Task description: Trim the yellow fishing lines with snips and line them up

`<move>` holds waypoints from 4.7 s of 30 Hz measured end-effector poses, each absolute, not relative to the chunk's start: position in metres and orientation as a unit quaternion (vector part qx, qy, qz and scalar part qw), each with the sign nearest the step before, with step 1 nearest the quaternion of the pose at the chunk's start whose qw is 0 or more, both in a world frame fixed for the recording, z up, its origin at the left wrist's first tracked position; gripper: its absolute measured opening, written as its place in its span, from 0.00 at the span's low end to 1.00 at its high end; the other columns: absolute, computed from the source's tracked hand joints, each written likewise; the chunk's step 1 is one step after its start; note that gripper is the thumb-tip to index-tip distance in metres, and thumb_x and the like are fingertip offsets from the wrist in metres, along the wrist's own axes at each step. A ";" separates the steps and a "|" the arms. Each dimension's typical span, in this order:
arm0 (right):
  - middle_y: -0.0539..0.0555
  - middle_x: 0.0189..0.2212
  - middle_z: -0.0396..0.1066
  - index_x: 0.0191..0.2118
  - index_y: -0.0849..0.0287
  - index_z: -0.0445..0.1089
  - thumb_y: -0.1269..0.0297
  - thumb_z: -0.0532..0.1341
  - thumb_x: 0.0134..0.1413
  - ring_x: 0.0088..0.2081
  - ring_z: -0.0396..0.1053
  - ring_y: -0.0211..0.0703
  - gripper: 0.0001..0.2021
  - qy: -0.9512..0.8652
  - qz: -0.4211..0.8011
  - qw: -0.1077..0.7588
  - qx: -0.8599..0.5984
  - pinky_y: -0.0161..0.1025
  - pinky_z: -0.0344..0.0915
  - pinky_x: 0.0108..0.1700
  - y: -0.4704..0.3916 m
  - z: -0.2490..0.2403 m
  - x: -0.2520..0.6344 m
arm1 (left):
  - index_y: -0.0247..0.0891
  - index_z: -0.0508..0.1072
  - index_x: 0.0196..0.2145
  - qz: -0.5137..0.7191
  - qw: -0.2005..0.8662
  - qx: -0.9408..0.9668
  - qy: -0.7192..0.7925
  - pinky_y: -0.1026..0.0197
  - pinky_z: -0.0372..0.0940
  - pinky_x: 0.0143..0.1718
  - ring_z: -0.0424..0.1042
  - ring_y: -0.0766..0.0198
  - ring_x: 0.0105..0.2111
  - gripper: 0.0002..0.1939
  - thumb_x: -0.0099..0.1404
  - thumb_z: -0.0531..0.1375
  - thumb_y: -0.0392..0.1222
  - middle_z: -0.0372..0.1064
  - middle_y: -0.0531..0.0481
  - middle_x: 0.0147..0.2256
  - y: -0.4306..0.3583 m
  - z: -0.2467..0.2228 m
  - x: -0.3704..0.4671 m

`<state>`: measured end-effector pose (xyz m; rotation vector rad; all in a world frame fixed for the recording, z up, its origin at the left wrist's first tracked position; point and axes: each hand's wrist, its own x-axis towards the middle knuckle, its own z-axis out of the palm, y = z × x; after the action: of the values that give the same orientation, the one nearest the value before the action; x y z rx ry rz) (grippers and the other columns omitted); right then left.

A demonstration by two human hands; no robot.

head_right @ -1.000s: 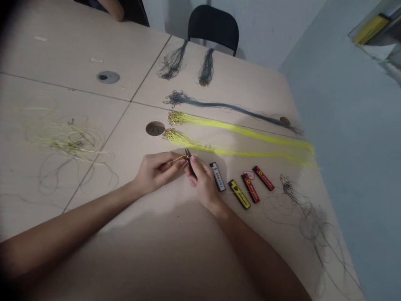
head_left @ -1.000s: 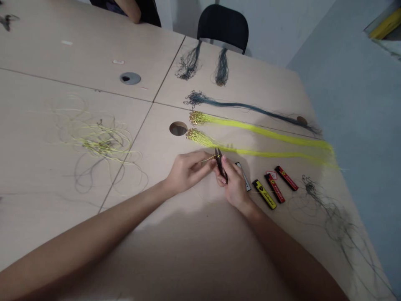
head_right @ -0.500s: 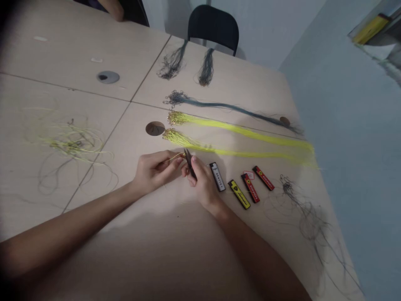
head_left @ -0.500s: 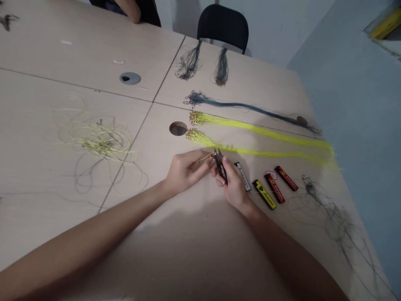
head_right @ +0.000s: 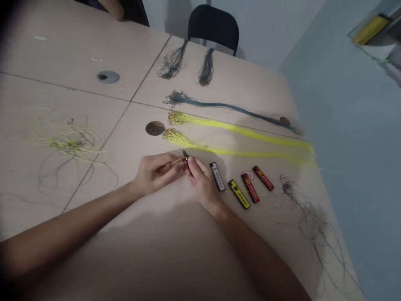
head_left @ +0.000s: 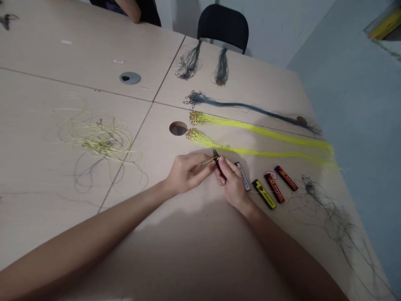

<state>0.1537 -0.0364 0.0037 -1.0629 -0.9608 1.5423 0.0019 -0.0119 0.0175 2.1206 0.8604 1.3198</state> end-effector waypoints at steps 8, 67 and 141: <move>0.47 0.23 0.61 0.27 0.59 0.67 0.46 0.55 0.64 0.19 0.45 0.30 0.22 -0.424 0.640 0.485 -0.417 0.33 0.46 0.21 -0.038 0.004 0.156 | 0.34 0.72 0.25 0.501 0.264 0.739 0.364 0.70 0.49 0.17 0.51 0.75 0.16 0.13 0.68 0.58 0.37 0.60 0.58 0.16 -0.012 0.015 0.003; 0.46 0.21 0.58 0.27 0.58 0.66 0.46 0.60 0.59 0.19 0.45 0.30 0.20 -0.399 0.620 0.520 -0.431 0.32 0.43 0.20 -0.037 0.003 0.154 | 0.34 0.74 0.31 0.472 0.261 0.766 0.349 0.69 0.52 0.20 0.53 0.75 0.17 0.09 0.68 0.58 0.37 0.59 0.59 0.19 -0.013 0.015 0.002; 0.40 0.14 0.44 0.19 0.56 0.57 0.64 0.60 0.33 0.16 0.34 0.29 0.09 -0.308 0.718 0.516 -0.353 0.31 0.35 0.17 -0.040 0.022 0.160 | 0.37 0.69 0.25 0.475 0.438 0.669 0.366 0.61 0.60 0.31 0.63 0.62 0.33 0.05 0.57 0.59 0.39 0.61 0.49 0.31 0.005 0.002 0.001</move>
<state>0.1597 -0.0403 0.0225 -0.8469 -0.7387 1.7237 0.0009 0.0051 0.0025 1.6638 0.9103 1.1815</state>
